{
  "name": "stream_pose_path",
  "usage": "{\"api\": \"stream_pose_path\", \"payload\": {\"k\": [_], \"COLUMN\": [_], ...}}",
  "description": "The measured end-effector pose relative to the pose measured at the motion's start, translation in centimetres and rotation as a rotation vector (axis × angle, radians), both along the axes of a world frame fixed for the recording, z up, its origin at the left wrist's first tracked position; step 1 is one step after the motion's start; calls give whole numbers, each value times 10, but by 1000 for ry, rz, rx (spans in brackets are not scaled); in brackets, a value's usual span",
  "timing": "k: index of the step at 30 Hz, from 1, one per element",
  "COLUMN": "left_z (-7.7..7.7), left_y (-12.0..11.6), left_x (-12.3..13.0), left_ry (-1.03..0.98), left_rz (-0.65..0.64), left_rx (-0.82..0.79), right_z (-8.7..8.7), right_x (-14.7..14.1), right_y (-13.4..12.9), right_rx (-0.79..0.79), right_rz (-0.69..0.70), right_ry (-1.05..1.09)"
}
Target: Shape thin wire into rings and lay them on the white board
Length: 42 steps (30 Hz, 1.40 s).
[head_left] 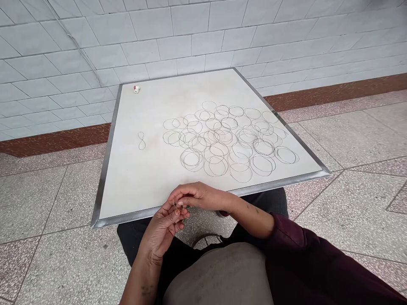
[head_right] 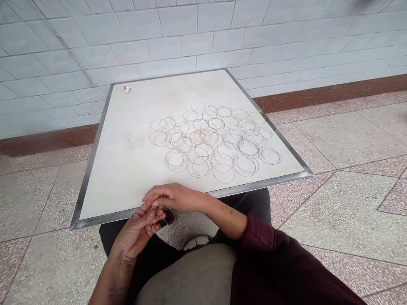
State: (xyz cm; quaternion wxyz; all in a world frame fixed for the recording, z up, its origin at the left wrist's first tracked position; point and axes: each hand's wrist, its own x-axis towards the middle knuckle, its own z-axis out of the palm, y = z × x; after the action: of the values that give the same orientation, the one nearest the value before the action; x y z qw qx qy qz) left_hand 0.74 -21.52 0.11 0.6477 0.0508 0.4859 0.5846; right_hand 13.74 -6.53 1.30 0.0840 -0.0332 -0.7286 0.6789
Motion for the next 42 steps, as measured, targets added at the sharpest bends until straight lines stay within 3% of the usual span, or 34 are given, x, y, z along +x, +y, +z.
{"api": "stream_pose_path", "payload": {"k": [4,7,12,16,25,29,34,38,42], "left_z": [1,3,7,8,11,12,10,6,4], "left_y": [-1,-1,0,1,2,5,5,3,2], "left_x": [-2,-3,-2,0,6,16,20,19,19], "left_ry": [45,57,59,72,161,261,393,448,492], "left_rz": [20,36,56,76,106,215,363,375,372], "left_rx": [-8,-4,-6,-33,45,61,61,98,106], "right_z": [-8,-16,-17,-16,-27,-29,-31,-31,-32], "right_x": [-3,-6,-4,-1,-7,-9,-10,-11,-12], "right_y": [-6,-10,-7,-4,-10,-13,-17,-17,-17], "right_rx": [-30,-144,-346,-317,-302,-247,-338,-430,-427], "right_rz": [-85,-142,-34,-19,-262,-360,-421,-413,-410], "right_ry": [17,38,75,50,103,102,107,118,109]}}
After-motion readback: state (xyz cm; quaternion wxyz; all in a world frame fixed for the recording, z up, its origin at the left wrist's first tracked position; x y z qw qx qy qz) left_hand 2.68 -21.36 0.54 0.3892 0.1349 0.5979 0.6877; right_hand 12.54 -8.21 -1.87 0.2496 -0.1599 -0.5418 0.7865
